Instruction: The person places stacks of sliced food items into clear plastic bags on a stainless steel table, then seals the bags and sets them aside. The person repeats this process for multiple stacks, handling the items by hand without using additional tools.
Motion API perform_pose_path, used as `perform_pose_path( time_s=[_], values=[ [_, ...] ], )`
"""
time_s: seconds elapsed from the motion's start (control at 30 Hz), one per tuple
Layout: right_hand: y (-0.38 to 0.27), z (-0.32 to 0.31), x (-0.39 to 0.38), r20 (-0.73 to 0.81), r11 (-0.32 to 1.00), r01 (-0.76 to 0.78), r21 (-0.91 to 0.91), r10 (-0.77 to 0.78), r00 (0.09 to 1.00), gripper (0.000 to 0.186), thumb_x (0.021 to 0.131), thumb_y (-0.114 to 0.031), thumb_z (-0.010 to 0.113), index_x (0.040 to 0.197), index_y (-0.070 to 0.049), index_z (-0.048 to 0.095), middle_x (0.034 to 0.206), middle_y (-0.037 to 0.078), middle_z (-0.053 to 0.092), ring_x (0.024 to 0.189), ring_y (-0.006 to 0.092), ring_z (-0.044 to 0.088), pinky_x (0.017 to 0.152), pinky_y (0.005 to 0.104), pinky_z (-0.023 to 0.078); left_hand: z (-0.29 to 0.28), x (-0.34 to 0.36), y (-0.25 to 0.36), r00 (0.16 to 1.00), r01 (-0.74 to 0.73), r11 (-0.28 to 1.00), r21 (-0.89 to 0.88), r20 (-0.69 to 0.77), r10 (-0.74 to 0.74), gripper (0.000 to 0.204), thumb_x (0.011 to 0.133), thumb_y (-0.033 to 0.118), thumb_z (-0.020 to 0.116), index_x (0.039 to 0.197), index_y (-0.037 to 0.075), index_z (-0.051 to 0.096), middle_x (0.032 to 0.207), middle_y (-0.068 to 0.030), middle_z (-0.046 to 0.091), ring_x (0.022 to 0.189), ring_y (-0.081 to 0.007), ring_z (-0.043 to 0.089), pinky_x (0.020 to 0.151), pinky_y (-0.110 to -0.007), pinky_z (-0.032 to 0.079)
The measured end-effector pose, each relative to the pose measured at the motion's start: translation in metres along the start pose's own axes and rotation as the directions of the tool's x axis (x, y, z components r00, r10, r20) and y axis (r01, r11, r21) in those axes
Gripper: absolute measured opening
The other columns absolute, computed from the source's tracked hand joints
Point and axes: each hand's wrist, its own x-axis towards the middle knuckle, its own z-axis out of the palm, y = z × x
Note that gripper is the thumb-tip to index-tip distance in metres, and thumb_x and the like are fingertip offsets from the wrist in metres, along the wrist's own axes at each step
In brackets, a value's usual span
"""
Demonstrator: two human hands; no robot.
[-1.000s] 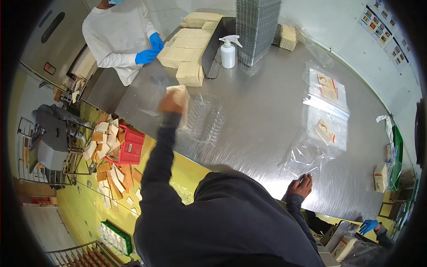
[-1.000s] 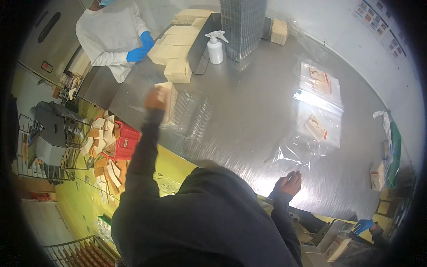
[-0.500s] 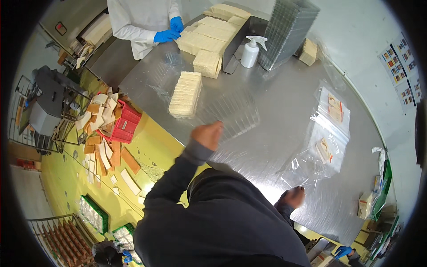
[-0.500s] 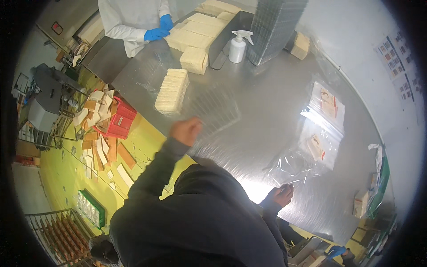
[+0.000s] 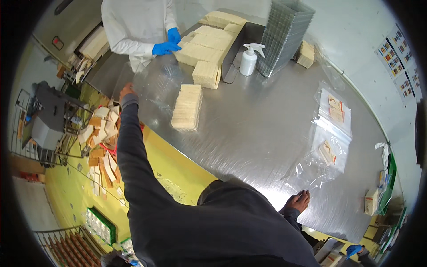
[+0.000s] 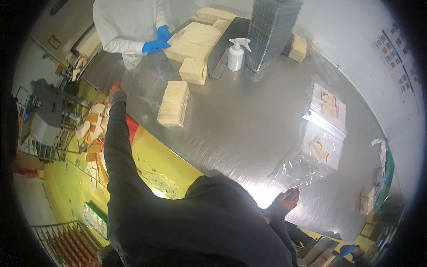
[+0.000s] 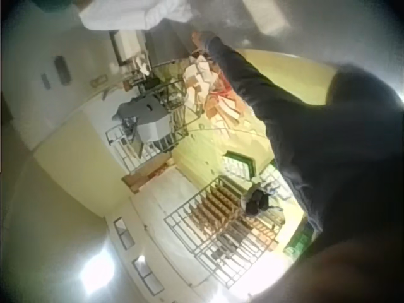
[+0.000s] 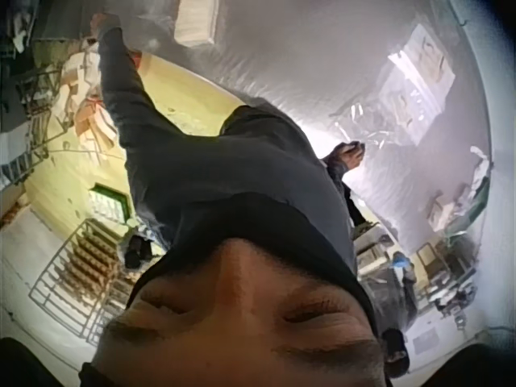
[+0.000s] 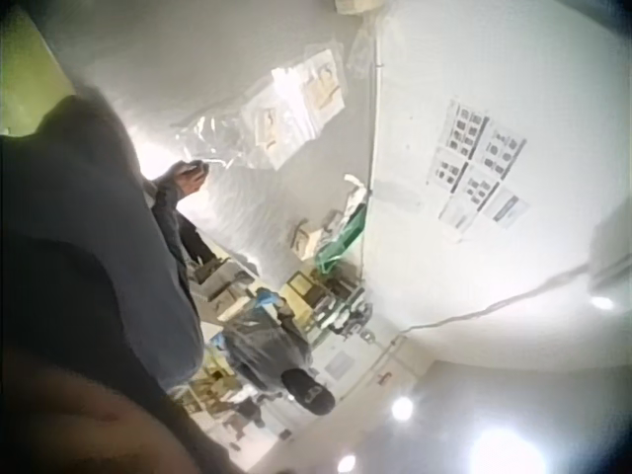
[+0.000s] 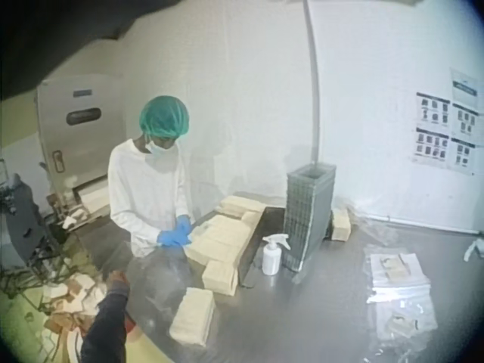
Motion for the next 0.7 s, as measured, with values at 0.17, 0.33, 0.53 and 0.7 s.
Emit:
perform_pose_path(
  time_s=[0.17, 0.33, 0.53, 0.7],
  values=[
    [-0.014, -0.012, 0.003, -0.020, 0.998, 0.018, 0.060, -0.017, 1.000, 0.033, 0.078, -0.012, 0.046, 0.110, -0.001, 0.050, 0.121, 0.018, 0.048, 0.115, 0.0337, 0.042, 0.095, 0.0438, 0.033, 0.019, 0.015, 0.028, 0.989, -0.126, 0.980, -0.157, -0.092, 0.113, 0.038, 0.075, 0.016, 0.062, 0.112, 0.014, 0.056, 0.112, -0.0144, 0.057, 0.105, -0.0325, 0.054, 0.089, -0.040, 0.042],
    [-0.021, -0.017, 0.005, -0.050, 0.997, 0.024, 0.072, -0.020, 0.999, 0.031, 0.078, -0.010, 0.046, 0.106, 0.001, 0.051, 0.119, 0.020, 0.048, 0.113, 0.0354, 0.043, 0.095, 0.0434, 0.035, 0.039, -0.059, 0.093, 0.796, -0.570, 0.720, -0.395, -0.482, 0.366, 0.041, 0.075, 0.018, 0.064, 0.111, 0.000, 0.054, 0.112, -0.0200, 0.056, 0.103, -0.0316, 0.054, 0.089, -0.039, 0.042],
    [-0.019, -0.020, 0.004, -0.028, 0.997, 0.008, 0.082, -0.006, 1.000, 0.031, 0.076, -0.010, 0.047, 0.105, 0.002, 0.052, 0.119, 0.020, 0.049, 0.112, 0.0357, 0.044, 0.095, 0.0434, 0.035, 0.002, -0.259, 0.179, 0.703, -0.679, 0.655, -0.330, -0.035, 0.711, 0.057, 0.072, 0.016, 0.064, 0.125, 0.006, 0.044, 0.127, -0.0184, 0.042, 0.120, -0.0348, 0.037, 0.098, -0.045, 0.032],
    [-0.024, -0.021, 0.004, -0.060, 0.995, -0.022, 0.098, 0.028, 0.998, 0.031, 0.076, -0.010, 0.047, 0.104, 0.002, 0.052, 0.118, 0.020, 0.049, 0.112, 0.0359, 0.044, 0.095, 0.0436, 0.035, 0.031, -0.281, 0.165, 0.812, -0.575, 0.742, -0.344, -0.134, 0.568, 0.055, 0.072, 0.005, 0.059, 0.125, 0.006, 0.043, 0.130, -0.0175, 0.037, 0.121, -0.0352, 0.035, 0.098, -0.046, 0.032]
  ],
)
